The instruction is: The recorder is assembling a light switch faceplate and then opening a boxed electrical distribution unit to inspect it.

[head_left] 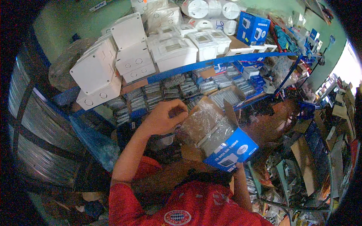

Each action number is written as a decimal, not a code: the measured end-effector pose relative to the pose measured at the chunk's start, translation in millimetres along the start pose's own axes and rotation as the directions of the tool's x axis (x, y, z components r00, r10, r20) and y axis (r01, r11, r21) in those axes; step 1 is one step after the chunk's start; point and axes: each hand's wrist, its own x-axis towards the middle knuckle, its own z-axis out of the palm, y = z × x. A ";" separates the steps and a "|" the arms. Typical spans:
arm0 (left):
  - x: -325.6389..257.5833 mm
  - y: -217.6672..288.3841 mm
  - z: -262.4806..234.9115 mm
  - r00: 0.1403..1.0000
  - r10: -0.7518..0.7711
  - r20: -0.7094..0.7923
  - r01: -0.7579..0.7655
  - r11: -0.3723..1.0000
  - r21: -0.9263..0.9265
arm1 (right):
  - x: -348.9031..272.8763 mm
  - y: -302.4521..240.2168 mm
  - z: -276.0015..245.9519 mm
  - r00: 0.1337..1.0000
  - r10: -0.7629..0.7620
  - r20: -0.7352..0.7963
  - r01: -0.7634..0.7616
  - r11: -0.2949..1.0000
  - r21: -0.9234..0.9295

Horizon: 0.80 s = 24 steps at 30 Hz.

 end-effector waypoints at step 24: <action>9.7 -14.5 -3.3 0.970 -0.133 0.202 0.189 0.938 -0.289 | -1.2 -8.7 -3.7 1.000 0.008 -0.006 -0.008 0.999 -0.050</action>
